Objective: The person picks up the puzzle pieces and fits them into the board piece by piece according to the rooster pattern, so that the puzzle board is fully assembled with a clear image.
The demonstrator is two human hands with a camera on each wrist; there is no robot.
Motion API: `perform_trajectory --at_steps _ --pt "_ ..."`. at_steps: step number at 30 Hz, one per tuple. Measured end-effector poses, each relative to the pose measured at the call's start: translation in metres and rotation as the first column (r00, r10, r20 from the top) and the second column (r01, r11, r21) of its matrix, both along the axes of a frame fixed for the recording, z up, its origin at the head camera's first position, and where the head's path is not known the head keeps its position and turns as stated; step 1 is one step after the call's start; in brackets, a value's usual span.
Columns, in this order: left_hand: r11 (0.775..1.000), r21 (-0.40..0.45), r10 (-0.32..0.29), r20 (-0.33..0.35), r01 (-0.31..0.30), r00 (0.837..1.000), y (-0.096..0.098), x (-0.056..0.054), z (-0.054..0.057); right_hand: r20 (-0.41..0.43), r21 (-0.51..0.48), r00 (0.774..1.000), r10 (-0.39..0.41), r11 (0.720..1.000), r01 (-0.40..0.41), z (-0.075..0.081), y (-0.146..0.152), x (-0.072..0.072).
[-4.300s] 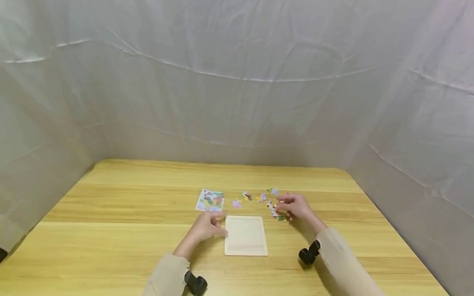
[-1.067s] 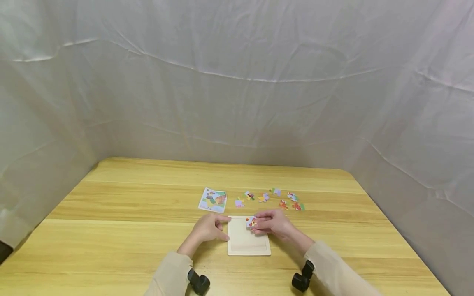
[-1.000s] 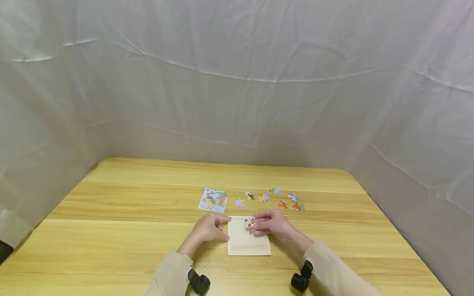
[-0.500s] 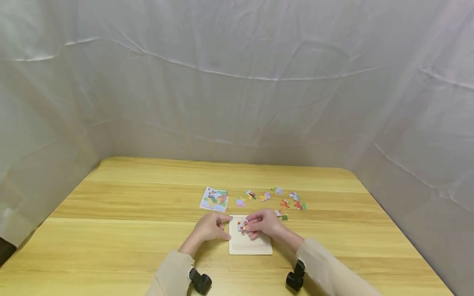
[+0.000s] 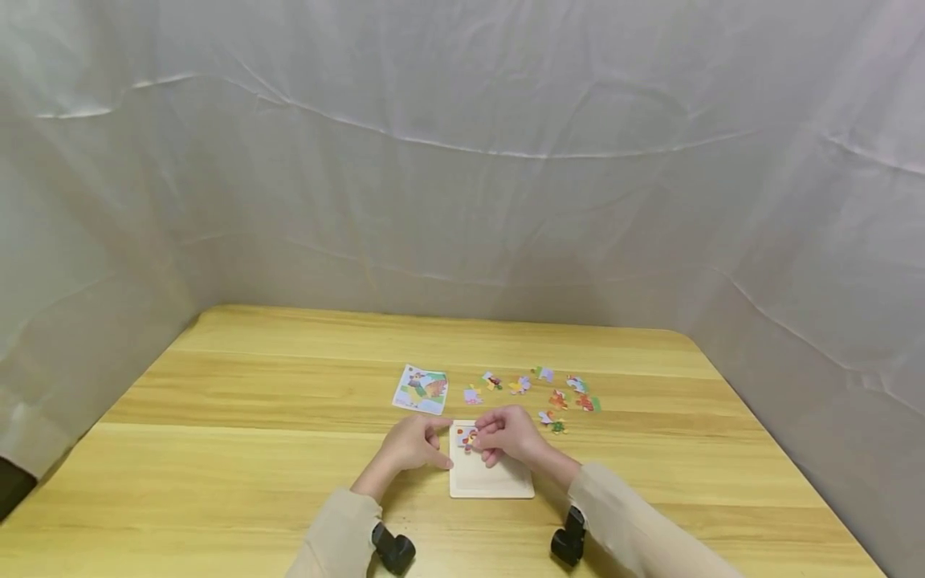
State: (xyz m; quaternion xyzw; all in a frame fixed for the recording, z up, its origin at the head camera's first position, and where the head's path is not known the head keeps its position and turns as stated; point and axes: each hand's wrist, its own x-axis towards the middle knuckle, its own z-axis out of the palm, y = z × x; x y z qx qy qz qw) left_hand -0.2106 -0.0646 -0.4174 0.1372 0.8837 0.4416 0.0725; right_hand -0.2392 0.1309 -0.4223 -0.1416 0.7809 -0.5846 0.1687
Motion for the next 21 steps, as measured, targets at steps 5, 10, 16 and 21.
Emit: perform_trajectory --at_steps 5,10,16,21 --pt "1.000 -0.007 0.000 -0.004 0.000 1.000 0.0001 -0.0006 -0.0010 -0.014 0.021 1.000 -0.009 1.000 0.009 -0.0003 -0.0021 -0.0006" --pt "1.000 -0.006 -0.003 -0.008 0.003 1.000 -0.0004 -0.0010 -0.0017 -0.018 0.046 1.000 -0.011 0.999 0.012 -0.0006 -0.0038 -0.0014" --pt "1.000 0.015 -0.014 0.000 0.014 1.000 -0.0007 -0.0016 -0.0016 -0.023 0.074 1.000 -0.017 0.997 0.019 -0.0010 -0.0059 -0.0022" --pt "1.000 0.014 -0.016 0.000 0.016 1.000 -0.0008 -0.0019 -0.0019 -0.026 0.089 0.999 -0.028 0.996 0.030 0.0000 -0.0082 -0.0023"
